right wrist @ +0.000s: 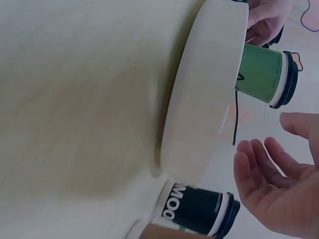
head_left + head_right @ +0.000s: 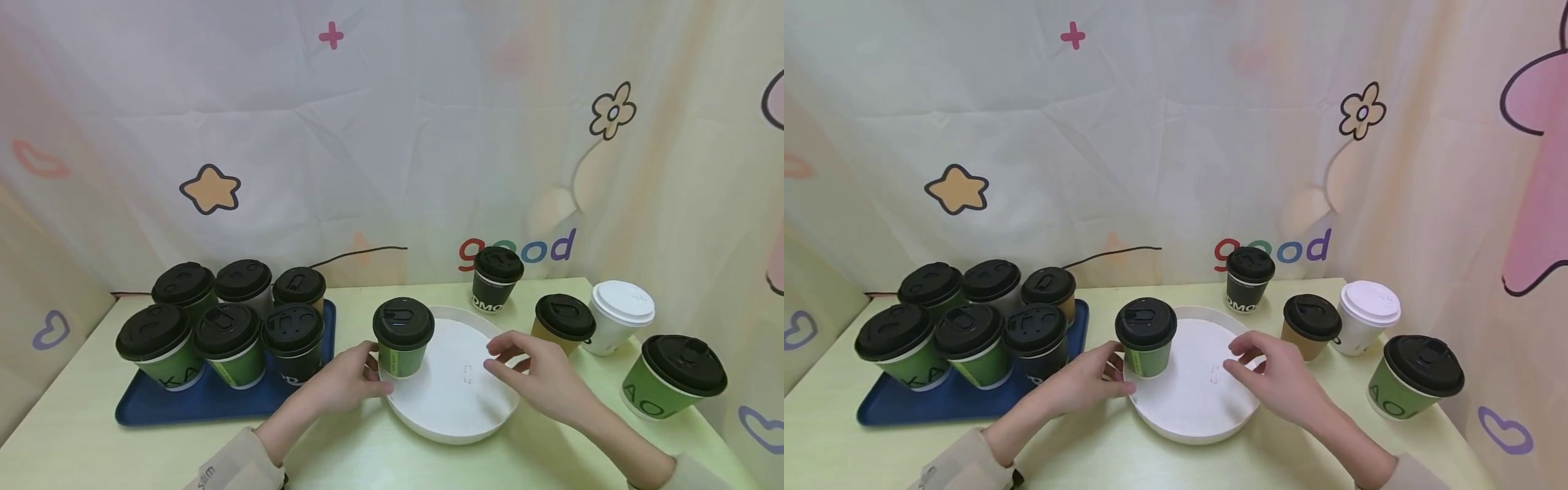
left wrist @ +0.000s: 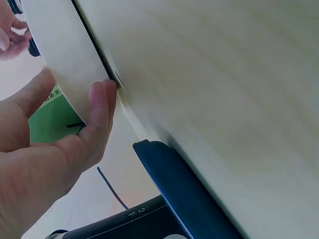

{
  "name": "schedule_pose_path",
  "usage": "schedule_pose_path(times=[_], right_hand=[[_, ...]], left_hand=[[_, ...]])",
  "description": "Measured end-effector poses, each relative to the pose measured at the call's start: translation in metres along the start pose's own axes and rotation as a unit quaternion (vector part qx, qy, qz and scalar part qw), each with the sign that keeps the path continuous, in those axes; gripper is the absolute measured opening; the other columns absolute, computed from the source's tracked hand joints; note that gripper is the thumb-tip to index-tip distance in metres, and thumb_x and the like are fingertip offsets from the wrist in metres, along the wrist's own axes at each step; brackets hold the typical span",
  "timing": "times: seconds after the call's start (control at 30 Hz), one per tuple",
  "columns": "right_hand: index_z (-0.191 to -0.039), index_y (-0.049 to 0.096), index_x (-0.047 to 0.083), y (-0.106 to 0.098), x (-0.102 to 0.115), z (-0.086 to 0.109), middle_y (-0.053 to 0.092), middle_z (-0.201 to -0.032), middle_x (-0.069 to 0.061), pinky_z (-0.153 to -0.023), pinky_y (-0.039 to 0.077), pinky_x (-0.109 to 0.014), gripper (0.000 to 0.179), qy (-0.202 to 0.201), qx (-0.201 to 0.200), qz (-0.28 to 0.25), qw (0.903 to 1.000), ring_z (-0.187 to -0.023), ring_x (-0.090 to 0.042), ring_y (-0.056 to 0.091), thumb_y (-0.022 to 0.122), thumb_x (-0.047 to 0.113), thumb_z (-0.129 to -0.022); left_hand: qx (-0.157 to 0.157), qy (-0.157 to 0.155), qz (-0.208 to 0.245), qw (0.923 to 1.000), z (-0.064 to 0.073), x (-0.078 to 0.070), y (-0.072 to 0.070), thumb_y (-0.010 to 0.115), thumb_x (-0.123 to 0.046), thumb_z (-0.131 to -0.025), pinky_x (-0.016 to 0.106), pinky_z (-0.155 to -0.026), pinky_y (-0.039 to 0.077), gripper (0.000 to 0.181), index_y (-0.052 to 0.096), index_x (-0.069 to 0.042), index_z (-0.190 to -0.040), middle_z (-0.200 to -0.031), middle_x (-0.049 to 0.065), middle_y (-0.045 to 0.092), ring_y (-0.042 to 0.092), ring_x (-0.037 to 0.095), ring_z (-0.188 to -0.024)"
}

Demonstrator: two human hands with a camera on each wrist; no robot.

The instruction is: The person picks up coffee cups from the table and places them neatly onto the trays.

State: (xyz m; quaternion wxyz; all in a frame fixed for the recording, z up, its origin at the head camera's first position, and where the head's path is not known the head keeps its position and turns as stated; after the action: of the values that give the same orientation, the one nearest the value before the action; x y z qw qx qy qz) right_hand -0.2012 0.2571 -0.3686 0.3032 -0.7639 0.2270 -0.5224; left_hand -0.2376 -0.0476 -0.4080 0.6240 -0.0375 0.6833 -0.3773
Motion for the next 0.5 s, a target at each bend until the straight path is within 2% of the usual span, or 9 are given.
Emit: schedule_pose_path(times=[0.1, 0.23, 0.33, 0.5], right_hand=[[-0.099, 0.071, 0.012, -0.009, -0.007, 0.009, 0.069, -0.090, 0.006, -0.071, 0.055, -0.027, 0.010, 0.029, -0.024, 0.021, 0.9991, -0.086, -0.011, 0.065, 0.076, 0.019, -0.096], [-0.093, 0.068, 0.011, -0.019, -0.022, 0.017, 0.067, -0.084, 0.004, -0.066, 0.050, -0.027, 0.015, 0.071, -0.055, 0.061, 0.9941, -0.081, -0.014, 0.063, 0.075, 0.025, -0.097], [-0.089, 0.065, 0.011, -0.026, -0.034, 0.020, 0.063, -0.078, 0.003, -0.060, 0.044, -0.027, 0.021, 0.086, -0.072, 0.090, 0.9896, -0.074, -0.014, 0.059, 0.074, 0.028, -0.097], [-0.085, 0.063, 0.011, -0.035, -0.050, 0.023, 0.057, -0.071, 0.001, -0.057, 0.040, -0.027, 0.028, 0.098, -0.082, 0.125, 0.9838, -0.065, -0.015, 0.051, 0.071, 0.034, -0.099]], left_hand=[[0.001, -0.002, 0.003, 1.0000, 0.000, 0.000, 0.000, 0.083, -0.014, -0.089, 0.037, -0.077, 0.052, 0.070, 0.044, 0.011, -0.142, -0.104, 0.010, 0.063, 0.059, 0.020, -0.089], [0.000, -0.005, 0.006, 1.0000, -0.001, 0.000, -0.001, 0.083, -0.013, -0.089, 0.037, -0.076, 0.052, 0.070, 0.043, 0.010, -0.142, -0.103, 0.010, 0.063, 0.059, 0.020, -0.088], [0.000, -0.010, 0.005, 0.9999, -0.001, -0.001, 0.000, 0.082, -0.013, -0.089, 0.037, -0.076, 0.052, 0.069, 0.043, 0.010, -0.142, -0.104, 0.010, 0.063, 0.059, 0.020, -0.089], [-0.001, -0.007, 0.003, 1.0000, 0.000, -0.002, 0.000, 0.082, -0.012, -0.089, 0.036, -0.076, 0.052, 0.068, 0.044, 0.011, -0.140, -0.103, 0.011, 0.063, 0.059, 0.020, -0.088]])
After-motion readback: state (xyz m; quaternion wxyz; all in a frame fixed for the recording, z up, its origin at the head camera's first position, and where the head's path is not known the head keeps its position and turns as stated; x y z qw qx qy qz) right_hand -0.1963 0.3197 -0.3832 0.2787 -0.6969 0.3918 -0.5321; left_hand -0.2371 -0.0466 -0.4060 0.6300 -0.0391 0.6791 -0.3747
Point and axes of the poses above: each hand's wrist, its own z-axis away from the middle knuckle, its own y-axis out of the palm, x = y × z, the point moved 2 cm from there along -z, towards the middle knuckle
